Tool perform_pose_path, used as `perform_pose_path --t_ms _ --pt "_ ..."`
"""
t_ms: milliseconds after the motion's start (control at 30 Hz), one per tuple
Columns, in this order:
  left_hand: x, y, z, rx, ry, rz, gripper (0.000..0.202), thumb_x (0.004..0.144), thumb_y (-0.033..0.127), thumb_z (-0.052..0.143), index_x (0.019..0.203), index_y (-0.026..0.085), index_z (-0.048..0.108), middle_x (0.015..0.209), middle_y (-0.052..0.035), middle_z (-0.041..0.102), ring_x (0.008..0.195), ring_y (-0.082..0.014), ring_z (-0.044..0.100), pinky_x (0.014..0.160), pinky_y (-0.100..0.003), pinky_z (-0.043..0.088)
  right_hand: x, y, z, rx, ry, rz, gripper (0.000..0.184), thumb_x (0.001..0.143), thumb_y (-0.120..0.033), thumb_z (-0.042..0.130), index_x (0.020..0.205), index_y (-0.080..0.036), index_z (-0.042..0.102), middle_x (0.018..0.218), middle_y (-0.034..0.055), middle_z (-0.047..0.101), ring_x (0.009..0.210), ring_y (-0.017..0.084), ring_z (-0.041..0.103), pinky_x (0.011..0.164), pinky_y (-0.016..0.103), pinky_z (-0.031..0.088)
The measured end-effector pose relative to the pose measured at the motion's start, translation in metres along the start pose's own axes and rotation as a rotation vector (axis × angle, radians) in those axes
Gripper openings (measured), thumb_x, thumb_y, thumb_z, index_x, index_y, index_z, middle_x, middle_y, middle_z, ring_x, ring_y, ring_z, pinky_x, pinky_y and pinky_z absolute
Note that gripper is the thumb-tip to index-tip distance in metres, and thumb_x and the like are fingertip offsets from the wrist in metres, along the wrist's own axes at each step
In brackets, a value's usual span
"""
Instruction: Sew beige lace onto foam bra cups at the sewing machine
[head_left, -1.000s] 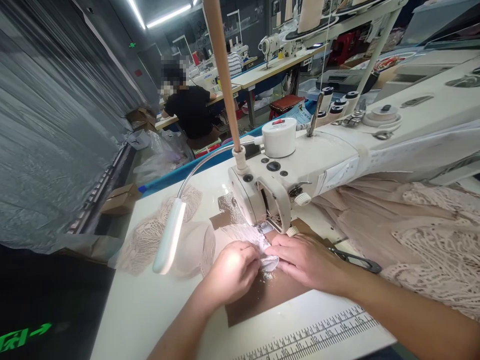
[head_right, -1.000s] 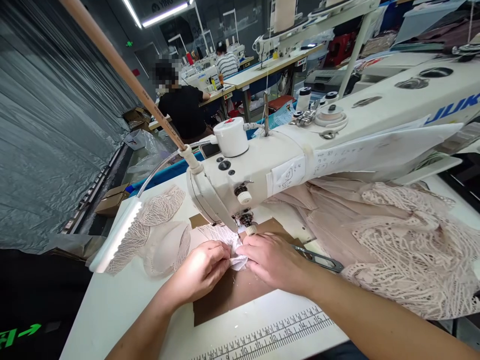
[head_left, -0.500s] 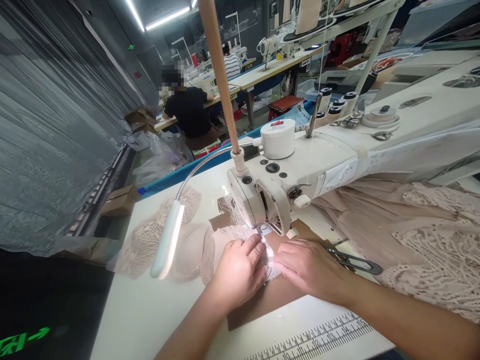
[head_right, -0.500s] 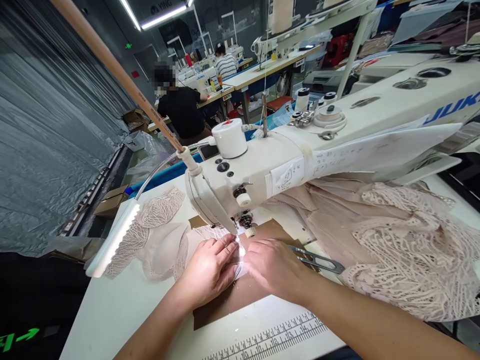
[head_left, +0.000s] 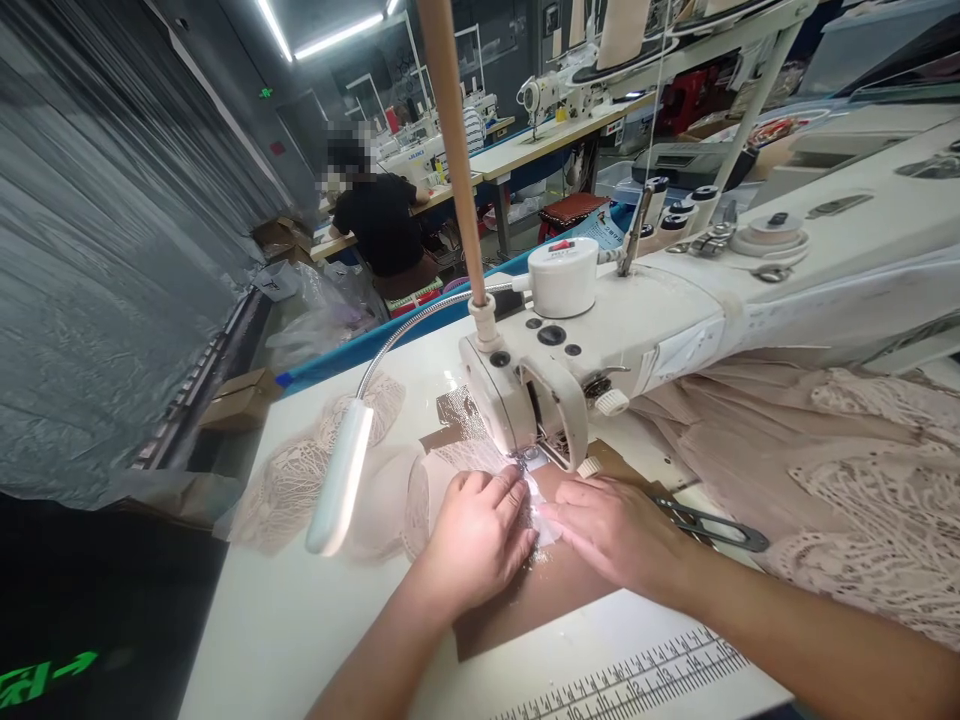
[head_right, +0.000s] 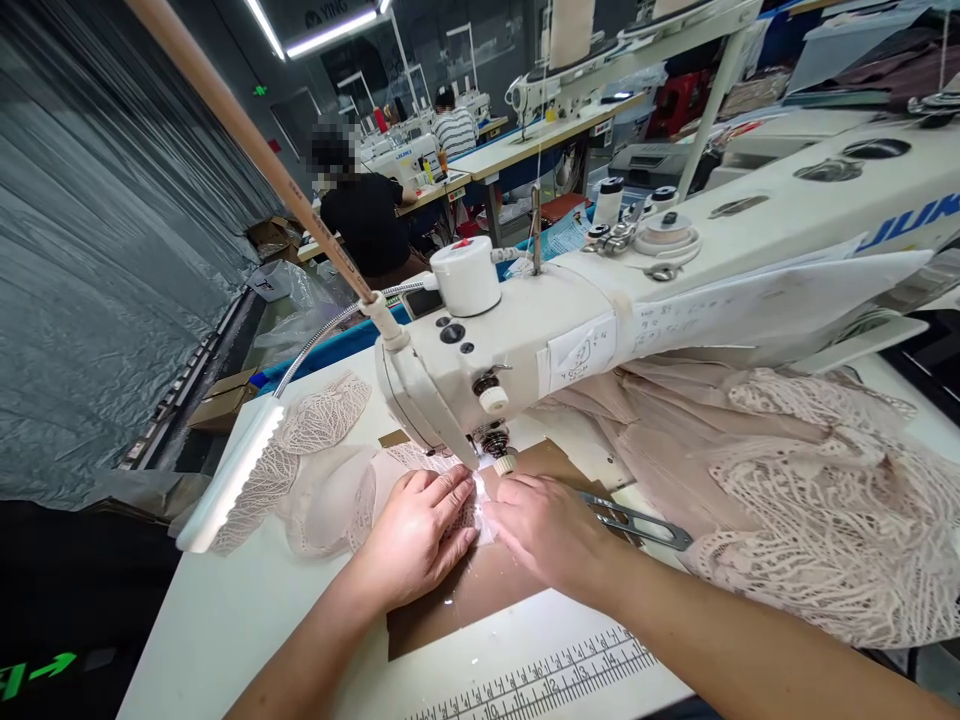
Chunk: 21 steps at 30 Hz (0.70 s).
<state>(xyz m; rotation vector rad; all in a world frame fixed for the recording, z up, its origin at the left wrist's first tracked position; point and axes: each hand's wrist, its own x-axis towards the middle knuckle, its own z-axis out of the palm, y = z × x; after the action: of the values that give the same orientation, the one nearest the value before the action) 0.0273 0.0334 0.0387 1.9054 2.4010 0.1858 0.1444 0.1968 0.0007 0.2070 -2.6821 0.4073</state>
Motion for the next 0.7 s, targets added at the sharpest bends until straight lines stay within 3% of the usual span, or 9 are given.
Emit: perform_pose_path --t_ms 267,467,700 --pt "0.006 -0.012 0.002 0.023 0.046 0.01 0.04 0.092 0.029 0.04 0.128 0.015 0.052 0.133 -0.0108 0.054 0.095 -0.0262 0.051 0.086 -0.045 0.042 0.002 0.0 0.004 -0.041 -0.058 0.031 0.027 0.093 -0.018 0.04 0.092 -0.02 0.067 0.069 0.0022 0.054 0.06 0.016 0.043 0.055 0.03 0.028" --pt "0.004 -0.013 0.005 0.086 0.07 -0.004 0.039 0.088 0.017 0.041 0.125 0.015 0.054 0.133 -0.0094 0.054 0.1 -0.0267 0.05 0.092 -0.047 0.04 0.0 0.001 0.005 -0.025 -0.028 0.016 0.025 0.092 -0.019 0.041 0.094 -0.02 0.067 0.069 0.002 0.054 0.061 0.016 0.045 0.056 0.029 0.03" --pt "0.004 -0.014 0.008 0.079 0.095 -0.04 0.04 0.086 0.013 0.042 0.124 0.019 0.053 0.132 -0.0094 0.054 0.104 -0.0272 0.051 0.095 -0.05 0.038 0.002 0.001 0.007 -0.008 -0.048 0.039 0.022 0.09 -0.019 0.044 0.094 -0.02 0.066 0.069 0.0017 0.055 0.06 0.015 0.047 0.055 0.028 0.032"
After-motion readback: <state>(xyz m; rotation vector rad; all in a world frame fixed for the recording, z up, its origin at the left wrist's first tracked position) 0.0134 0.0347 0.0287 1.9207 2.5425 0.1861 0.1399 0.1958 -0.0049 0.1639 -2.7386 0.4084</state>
